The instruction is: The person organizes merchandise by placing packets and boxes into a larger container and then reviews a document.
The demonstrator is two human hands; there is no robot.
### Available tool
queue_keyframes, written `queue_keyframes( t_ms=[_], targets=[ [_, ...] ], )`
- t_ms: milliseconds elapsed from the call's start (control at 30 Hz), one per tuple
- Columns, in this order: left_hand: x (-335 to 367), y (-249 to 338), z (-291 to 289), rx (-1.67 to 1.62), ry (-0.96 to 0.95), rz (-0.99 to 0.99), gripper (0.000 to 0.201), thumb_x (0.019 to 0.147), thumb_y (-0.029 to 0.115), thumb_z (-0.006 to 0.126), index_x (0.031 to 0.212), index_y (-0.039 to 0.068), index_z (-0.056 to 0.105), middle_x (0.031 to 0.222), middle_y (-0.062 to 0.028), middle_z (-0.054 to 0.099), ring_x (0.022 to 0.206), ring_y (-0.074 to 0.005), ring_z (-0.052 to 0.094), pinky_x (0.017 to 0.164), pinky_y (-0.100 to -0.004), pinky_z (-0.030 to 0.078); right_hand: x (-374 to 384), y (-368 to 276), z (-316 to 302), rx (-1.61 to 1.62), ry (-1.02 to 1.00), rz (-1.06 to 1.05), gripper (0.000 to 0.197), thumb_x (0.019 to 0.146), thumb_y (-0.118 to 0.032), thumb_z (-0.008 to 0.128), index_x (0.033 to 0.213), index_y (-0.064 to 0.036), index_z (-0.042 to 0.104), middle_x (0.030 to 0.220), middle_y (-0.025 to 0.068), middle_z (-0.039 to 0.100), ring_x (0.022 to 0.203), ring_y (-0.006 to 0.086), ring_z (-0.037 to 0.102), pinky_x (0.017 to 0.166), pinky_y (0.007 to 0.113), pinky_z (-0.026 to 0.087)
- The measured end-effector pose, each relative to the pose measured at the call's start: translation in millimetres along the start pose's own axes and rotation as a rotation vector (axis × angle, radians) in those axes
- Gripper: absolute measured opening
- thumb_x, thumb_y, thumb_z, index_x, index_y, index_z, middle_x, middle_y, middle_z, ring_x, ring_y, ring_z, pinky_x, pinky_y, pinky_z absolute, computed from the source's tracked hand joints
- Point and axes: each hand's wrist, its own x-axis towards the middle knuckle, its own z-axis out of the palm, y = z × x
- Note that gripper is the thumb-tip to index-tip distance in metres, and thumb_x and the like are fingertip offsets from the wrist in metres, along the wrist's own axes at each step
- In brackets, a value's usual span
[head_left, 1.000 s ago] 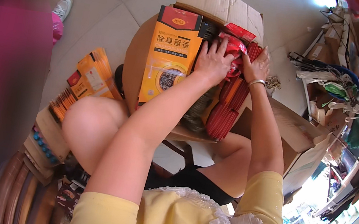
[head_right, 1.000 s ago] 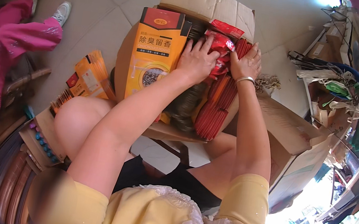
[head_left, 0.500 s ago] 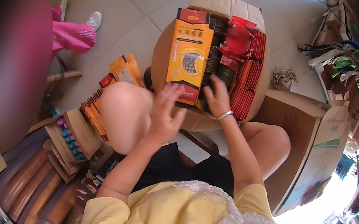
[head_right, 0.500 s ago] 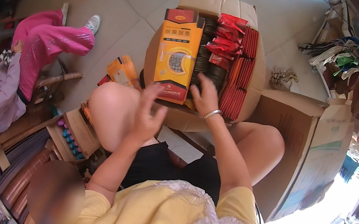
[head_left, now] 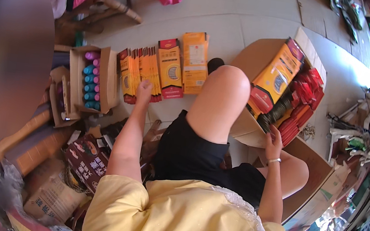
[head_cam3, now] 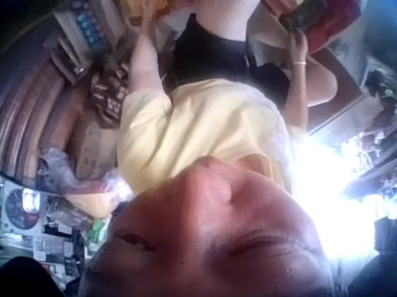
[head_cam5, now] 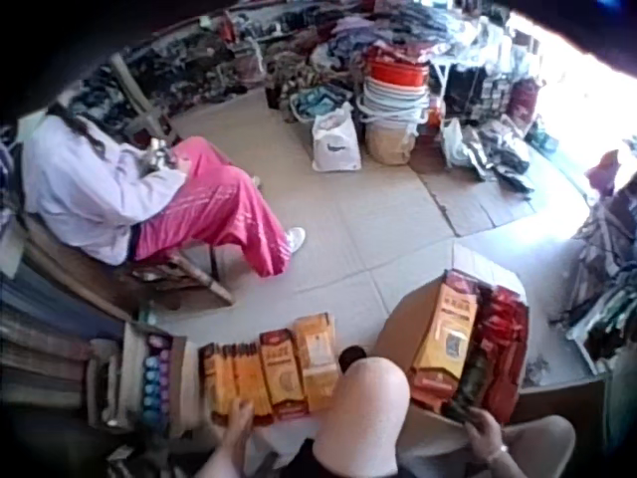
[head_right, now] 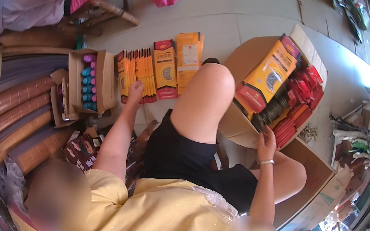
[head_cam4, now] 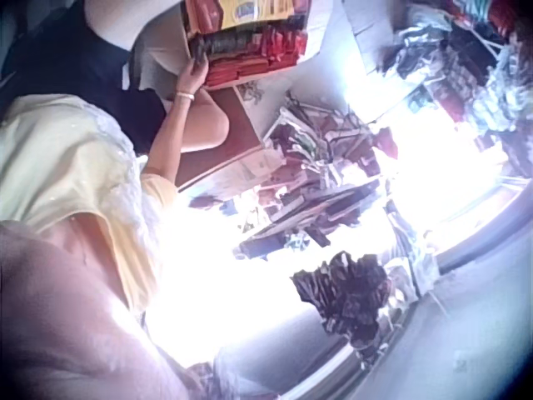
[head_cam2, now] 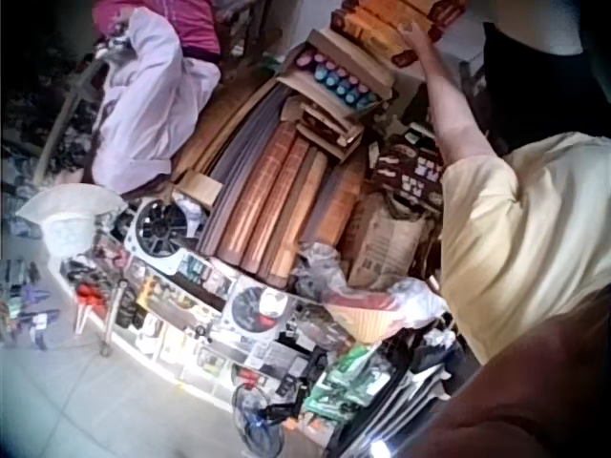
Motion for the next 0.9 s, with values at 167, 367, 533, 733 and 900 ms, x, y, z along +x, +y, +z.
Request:
queue_keyframes(
  t_ms=[167,367,533,733,900],
  targets=[
    [-8.8,-34.1,44.4,0.022,-0.215,-0.261,0.042,0.081,0.026,0.066,0.112,0.000,0.057,0.101,-0.0123,0.062,0.093,-0.0209,0.059,0.079,-0.0326,0.047,-10.1,-21.3,-17.5,-0.199,-0.045,0.077,0.036,0.085,-0.007,0.058,0.120,-0.0021,0.054,0.108,0.0090,0.062,0.089,0.0140,0.060,0.078,0.027,0.048],
    [20.7,-34.7,130.1,0.123,-0.331,-0.038,0.061,0.078,0.029,0.070,0.123,-0.004,0.044,0.102,-0.0185,0.062,0.095,-0.0258,0.061,0.079,-0.0349,0.049,-24.8,-9.6,-24.3,-0.294,-0.081,0.127,0.034,0.085,-0.008,0.057,0.118,-0.0033,0.056,0.103,0.0090,0.063,0.085,0.0133,0.061,0.075,0.027,0.049],
    [45.9,-11.4,187.6,-0.182,-0.430,0.067,0.069,0.071,0.035,0.075,0.117,-0.007,0.046,0.105,-0.0210,0.061,0.097,-0.0289,0.060,0.082,-0.0361,0.048,-44.6,-22.8,-24.2,-0.367,-0.167,0.231,0.030,0.085,-0.011,0.058,0.114,-0.0038,0.057,0.099,0.0109,0.065,0.084,0.0170,0.064,0.074,0.030,0.051],
    [73.5,-3.3,215.5,0.125,-0.289,-0.077,0.087,0.056,0.045,0.082,0.114,-0.008,0.046,0.109,-0.0256,0.058,0.101,-0.0365,0.058,0.086,-0.0389,0.046,-34.7,-31.9,-20.4,-0.386,-0.244,0.360,0.030,0.087,-0.009,0.055,0.117,-0.0024,0.055,0.101,0.0103,0.064,0.091,0.0170,0.061,0.079,0.028,0.049],
    [62.2,32.4,204.7,0.166,-0.302,-0.174,0.090,0.052,0.046,0.084,0.113,-0.007,0.045,0.114,-0.0276,0.052,0.108,-0.0382,0.052,0.090,-0.0416,0.043,-11.4,-30.0,-10.0,-0.407,-0.260,0.304,0.027,0.085,-0.008,0.056,0.112,-0.0033,0.059,0.098,0.0121,0.066,0.083,0.0185,0.064,0.074,0.030,0.050]
  ],
)
